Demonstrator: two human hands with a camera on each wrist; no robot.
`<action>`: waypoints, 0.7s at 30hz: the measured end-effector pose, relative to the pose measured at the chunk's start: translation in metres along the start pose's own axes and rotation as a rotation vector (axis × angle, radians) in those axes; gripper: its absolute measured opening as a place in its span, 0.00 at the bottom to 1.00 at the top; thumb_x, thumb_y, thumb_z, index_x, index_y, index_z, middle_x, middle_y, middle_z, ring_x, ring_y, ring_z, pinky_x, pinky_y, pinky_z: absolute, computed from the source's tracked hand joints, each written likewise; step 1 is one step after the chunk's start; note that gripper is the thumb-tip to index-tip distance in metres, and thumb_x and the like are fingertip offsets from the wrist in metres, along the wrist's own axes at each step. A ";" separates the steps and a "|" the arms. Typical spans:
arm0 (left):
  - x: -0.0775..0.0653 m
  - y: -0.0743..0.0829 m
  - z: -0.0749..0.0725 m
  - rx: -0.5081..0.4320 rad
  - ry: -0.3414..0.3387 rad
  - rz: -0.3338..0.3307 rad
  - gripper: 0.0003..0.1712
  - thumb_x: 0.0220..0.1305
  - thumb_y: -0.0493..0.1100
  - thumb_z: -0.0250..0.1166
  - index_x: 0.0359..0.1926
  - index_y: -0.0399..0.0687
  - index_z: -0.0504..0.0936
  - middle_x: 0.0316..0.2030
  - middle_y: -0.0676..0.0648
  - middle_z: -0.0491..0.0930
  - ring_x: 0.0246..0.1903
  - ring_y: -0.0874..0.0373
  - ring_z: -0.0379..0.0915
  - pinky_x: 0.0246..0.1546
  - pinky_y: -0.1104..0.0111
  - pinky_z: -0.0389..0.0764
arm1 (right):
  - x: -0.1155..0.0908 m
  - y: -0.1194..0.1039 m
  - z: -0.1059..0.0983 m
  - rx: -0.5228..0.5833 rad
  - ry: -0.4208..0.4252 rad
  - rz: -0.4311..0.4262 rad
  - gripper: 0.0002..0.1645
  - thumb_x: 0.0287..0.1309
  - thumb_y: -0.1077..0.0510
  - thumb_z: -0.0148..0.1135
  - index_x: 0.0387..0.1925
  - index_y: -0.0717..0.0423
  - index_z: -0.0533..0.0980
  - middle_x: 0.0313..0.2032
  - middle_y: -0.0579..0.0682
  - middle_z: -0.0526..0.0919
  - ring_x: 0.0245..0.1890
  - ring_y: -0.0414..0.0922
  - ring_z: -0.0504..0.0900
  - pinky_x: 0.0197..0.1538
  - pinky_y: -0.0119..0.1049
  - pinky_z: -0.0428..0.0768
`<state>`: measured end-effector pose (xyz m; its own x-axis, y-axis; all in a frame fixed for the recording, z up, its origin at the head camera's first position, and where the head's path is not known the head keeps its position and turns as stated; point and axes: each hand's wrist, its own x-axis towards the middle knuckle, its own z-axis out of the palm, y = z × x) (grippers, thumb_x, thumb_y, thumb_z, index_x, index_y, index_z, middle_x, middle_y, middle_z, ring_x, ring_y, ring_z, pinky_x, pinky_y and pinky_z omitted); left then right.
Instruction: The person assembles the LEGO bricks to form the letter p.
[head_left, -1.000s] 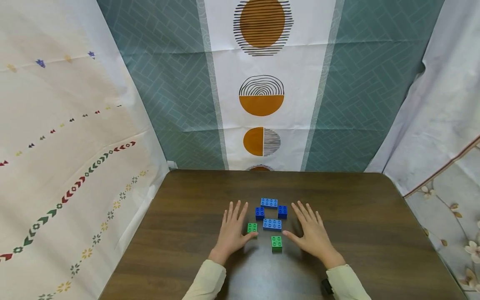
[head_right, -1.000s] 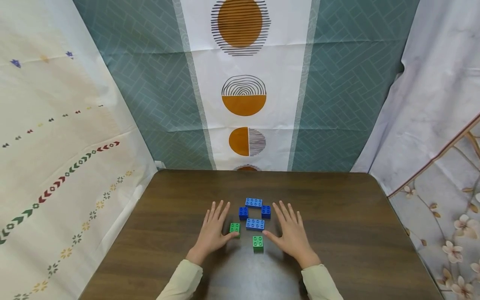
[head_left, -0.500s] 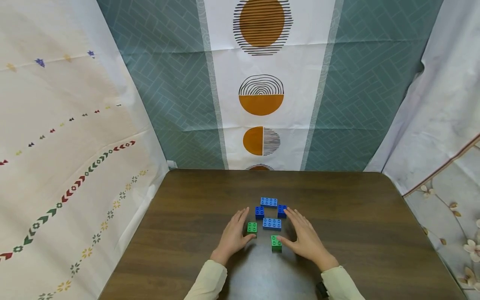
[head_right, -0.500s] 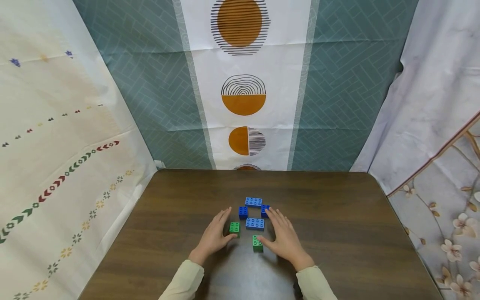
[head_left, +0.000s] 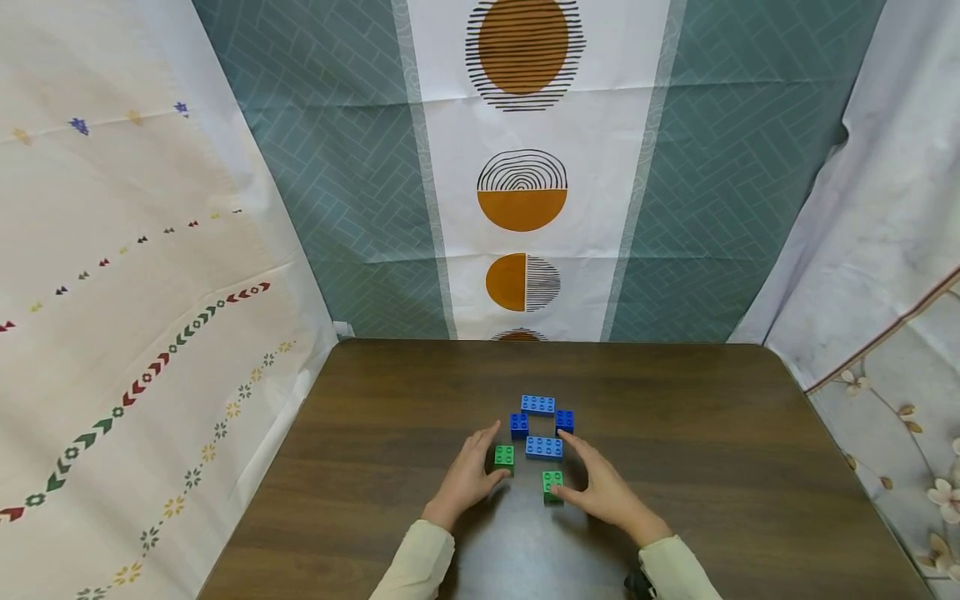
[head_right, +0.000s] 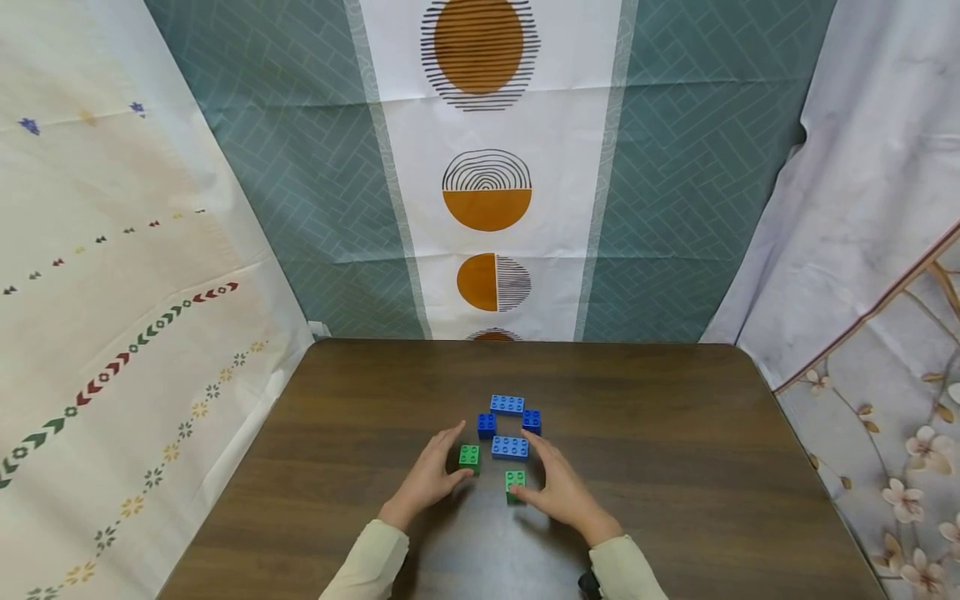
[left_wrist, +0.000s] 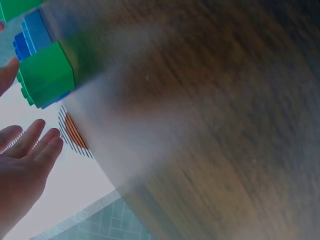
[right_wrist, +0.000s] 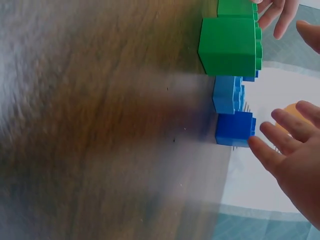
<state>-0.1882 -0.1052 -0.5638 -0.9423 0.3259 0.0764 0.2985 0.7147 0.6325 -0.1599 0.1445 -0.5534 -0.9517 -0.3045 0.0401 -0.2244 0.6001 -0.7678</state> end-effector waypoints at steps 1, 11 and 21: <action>0.000 0.000 0.000 -0.011 -0.002 -0.002 0.46 0.57 0.42 0.72 0.72 0.43 0.58 0.64 0.39 0.67 0.65 0.39 0.59 0.61 0.46 0.67 | 0.000 0.000 0.001 0.014 -0.001 0.001 0.52 0.50 0.47 0.74 0.72 0.52 0.57 0.69 0.60 0.61 0.67 0.61 0.61 0.64 0.65 0.62; 0.002 -0.002 0.003 -0.082 -0.006 0.004 0.41 0.57 0.39 0.71 0.69 0.40 0.63 0.60 0.38 0.70 0.60 0.40 0.66 0.60 0.48 0.70 | 0.001 0.003 0.006 0.127 -0.037 -0.083 0.48 0.49 0.60 0.74 0.69 0.62 0.59 0.64 0.63 0.67 0.64 0.62 0.66 0.63 0.59 0.66; 0.002 -0.003 0.004 -0.152 -0.030 -0.002 0.37 0.59 0.36 0.69 0.68 0.38 0.65 0.58 0.38 0.72 0.59 0.44 0.69 0.59 0.51 0.71 | 0.000 0.011 0.009 0.209 -0.109 -0.088 0.39 0.56 0.63 0.68 0.66 0.65 0.61 0.59 0.65 0.73 0.57 0.61 0.74 0.57 0.56 0.74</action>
<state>-0.1903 -0.1040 -0.5683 -0.9373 0.3443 0.0534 0.2680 0.6146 0.7419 -0.1604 0.1446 -0.5675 -0.8997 -0.4335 0.0517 -0.2460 0.4057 -0.8803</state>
